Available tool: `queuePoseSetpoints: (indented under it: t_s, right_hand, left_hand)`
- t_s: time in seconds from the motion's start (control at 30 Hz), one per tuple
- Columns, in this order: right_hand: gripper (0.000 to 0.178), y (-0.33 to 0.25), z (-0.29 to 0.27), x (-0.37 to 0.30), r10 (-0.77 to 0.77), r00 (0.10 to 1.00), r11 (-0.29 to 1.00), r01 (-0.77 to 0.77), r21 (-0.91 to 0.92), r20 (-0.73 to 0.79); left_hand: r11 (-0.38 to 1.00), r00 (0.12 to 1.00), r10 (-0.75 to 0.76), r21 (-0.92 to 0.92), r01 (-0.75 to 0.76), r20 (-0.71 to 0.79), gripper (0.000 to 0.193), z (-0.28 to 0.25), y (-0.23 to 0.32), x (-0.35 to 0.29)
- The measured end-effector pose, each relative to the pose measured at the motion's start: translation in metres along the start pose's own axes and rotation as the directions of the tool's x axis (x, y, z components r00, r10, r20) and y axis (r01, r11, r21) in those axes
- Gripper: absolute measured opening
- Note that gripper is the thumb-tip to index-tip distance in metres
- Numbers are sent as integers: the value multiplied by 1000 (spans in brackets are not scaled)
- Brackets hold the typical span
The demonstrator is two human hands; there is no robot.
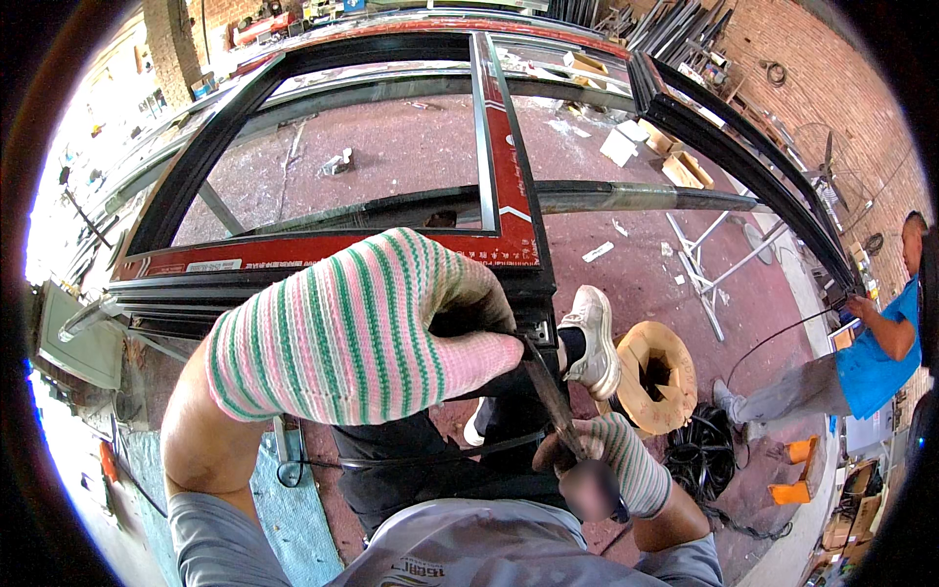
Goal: The person installs a black rubber seal onto a red window frame using shears to trim the seal. The person repeatedly measures, cuts, and fits the seal along the frame edges.
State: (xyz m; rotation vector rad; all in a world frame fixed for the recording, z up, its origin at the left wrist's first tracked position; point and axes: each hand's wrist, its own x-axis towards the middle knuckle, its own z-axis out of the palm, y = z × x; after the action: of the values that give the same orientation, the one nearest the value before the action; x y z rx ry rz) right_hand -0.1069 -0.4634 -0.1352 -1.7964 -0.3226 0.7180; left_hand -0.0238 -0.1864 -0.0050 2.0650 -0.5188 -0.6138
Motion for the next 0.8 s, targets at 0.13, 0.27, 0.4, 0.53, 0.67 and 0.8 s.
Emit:
queuePoseSetpoints:
  t_s: [0.13,0.27,0.4,0.53,0.67,0.8]
  right_hand:
    - [35,1,1,1,62,998,992,-62,114,7]
    - [37,1,2,-1,110,994,979,-108,172,2]
    - [33,-2,4,1,5,1000,1000,-4,26,-21]
    - [28,-2,7,2,63,998,976,-58,208,-15]
    - [25,2,6,4,76,996,972,-82,218,37]
    - [31,-5,7,4,65,996,982,-74,176,54]
  left_hand:
    - [999,1000,26,19,-26,16,22,-3,-1,-4]
    - [998,999,30,60,-32,34,22,-4,4,-1]
    - [998,999,37,42,-38,38,22,-3,0,0]
    - [998,998,46,28,-47,34,22,-3,-2,-2]
    - [999,998,47,24,-48,41,22,-4,1,-2]
    - [998,997,53,30,-54,47,22,-4,1,-2]
